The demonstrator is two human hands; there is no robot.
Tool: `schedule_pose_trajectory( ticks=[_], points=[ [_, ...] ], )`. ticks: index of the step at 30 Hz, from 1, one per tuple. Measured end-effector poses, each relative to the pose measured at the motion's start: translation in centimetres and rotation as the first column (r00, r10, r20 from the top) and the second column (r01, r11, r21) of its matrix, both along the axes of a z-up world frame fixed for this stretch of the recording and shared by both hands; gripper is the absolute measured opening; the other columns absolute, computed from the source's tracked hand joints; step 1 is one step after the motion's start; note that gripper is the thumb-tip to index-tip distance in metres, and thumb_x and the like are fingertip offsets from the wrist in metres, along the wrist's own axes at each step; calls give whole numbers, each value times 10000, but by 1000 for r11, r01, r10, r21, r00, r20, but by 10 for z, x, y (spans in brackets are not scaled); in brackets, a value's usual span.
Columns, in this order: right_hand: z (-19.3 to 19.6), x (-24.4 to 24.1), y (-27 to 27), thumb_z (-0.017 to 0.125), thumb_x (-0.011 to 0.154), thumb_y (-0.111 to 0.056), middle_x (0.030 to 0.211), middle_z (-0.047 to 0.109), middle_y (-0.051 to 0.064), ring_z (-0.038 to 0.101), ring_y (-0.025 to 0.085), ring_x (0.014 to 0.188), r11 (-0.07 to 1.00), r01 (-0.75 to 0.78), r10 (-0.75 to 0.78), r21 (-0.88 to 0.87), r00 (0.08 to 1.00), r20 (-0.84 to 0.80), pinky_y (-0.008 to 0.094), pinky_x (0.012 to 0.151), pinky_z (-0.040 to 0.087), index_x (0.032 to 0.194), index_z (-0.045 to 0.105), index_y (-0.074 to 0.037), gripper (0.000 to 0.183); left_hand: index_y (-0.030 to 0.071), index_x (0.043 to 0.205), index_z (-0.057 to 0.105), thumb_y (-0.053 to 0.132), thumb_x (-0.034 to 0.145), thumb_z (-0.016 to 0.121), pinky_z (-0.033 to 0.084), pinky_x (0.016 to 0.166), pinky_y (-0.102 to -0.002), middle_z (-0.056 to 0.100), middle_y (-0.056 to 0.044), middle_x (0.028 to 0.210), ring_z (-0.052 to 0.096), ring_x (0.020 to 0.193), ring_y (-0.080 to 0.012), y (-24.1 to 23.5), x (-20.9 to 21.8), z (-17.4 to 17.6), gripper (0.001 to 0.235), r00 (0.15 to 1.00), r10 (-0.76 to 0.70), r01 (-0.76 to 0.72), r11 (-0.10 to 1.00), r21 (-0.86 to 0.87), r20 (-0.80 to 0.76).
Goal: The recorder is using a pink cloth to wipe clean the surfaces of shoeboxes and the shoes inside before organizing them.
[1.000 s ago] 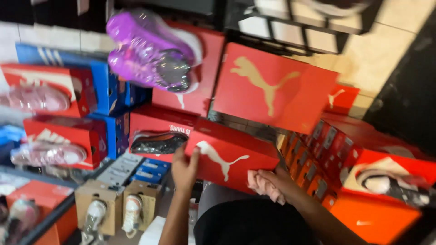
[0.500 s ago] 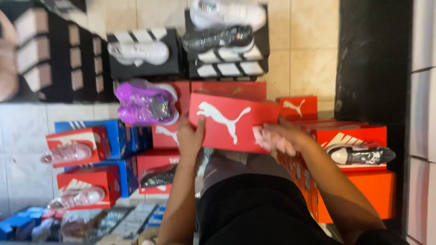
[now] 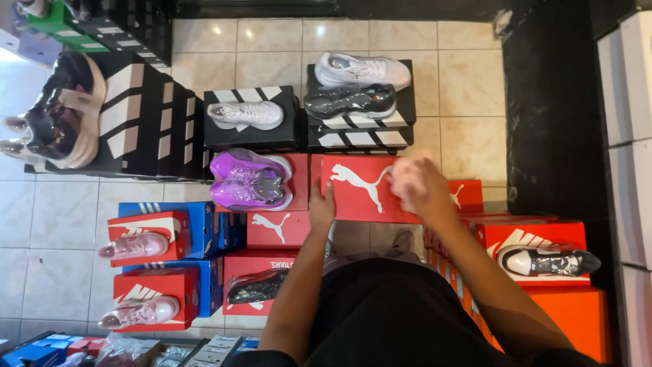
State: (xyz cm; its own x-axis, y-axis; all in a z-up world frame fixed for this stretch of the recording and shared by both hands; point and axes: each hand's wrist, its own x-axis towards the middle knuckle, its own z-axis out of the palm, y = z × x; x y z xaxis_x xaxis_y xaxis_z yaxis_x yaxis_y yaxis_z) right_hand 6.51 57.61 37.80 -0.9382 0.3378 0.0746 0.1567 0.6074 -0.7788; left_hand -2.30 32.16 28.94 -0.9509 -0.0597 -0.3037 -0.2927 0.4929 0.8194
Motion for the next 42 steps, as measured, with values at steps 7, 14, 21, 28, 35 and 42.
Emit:
schedule_pose_trajectory(
  ticks=[7, 14, 21, 28, 35, 42],
  points=[
    [-85, -52, -87, 696, 818, -426, 1553, 420, 255, 428, 515, 1355, 724, -193, 191, 663, 979, 77, 662, 1071, 354, 1466, 532, -110, 740, 231, 1538, 429, 553, 1073, 310, 456, 1100, -541, 624, -251, 1356, 563, 1298, -422, 0, -10, -4, 577, 972, -119, 132, 990, -52, 200],
    [-101, -19, -72, 740, 753, -483, 1302, 642, 107, 584, 373, 1218, 758, -472, 559, 450, 826, -75, 550, 1091, 421, 1238, 683, -188, 570, 206, 1577, 363, 637, 1053, 270, 314, 1219, -502, 462, -195, 1551, 397, 1448, -388, -10, -11, -37, 684, 945, -193, 159, 977, 143, 265],
    [-100, -52, -11, 639, 825, -340, 1504, 509, 196, 527, 424, 1258, 680, -94, 159, 727, 987, -21, 541, 1095, 393, 1363, 631, -116, 583, 210, 1571, 391, 619, 1059, 274, 305, 1218, -516, 482, -236, 1522, 412, 1437, -411, -1, -12, 7, 665, 942, -142, 129, 990, 62, 304],
    [-93, -52, -85, 477, 937, -493, 1560, 474, 108, 476, 437, 1359, 587, -533, 727, 609, 679, -105, 652, 1117, 300, 1429, 565, -228, 566, 61, 1520, 445, 439, 1060, 364, 276, 1232, -537, 485, -306, 1486, 391, 1438, -434, -7, -5, -24, 601, 958, -118, 87, 988, 128, 260],
    [-95, -81, 12, 509, 910, -560, 1638, 372, 53, 365, 453, 1451, 527, -657, 580, 540, 742, 337, 589, 1217, 254, 1514, 469, -334, 646, 112, 1564, 403, 571, 1070, 317, 251, 1246, -490, 433, -210, 1562, 346, 1480, -357, 3, -18, 79, 680, 950, -175, 123, 972, 202, 260],
    [-75, -72, -91, 563, 873, -537, 1612, 414, 70, 476, 396, 1366, 579, -567, 674, 586, 737, 48, 594, 1195, 256, 1493, 512, -265, 679, 61, 1554, 399, 383, 1070, 341, 321, 1212, -547, 480, -274, 1508, 412, 1429, -435, -15, -9, -24, 584, 964, -186, 155, 974, 165, 188]
  ],
)
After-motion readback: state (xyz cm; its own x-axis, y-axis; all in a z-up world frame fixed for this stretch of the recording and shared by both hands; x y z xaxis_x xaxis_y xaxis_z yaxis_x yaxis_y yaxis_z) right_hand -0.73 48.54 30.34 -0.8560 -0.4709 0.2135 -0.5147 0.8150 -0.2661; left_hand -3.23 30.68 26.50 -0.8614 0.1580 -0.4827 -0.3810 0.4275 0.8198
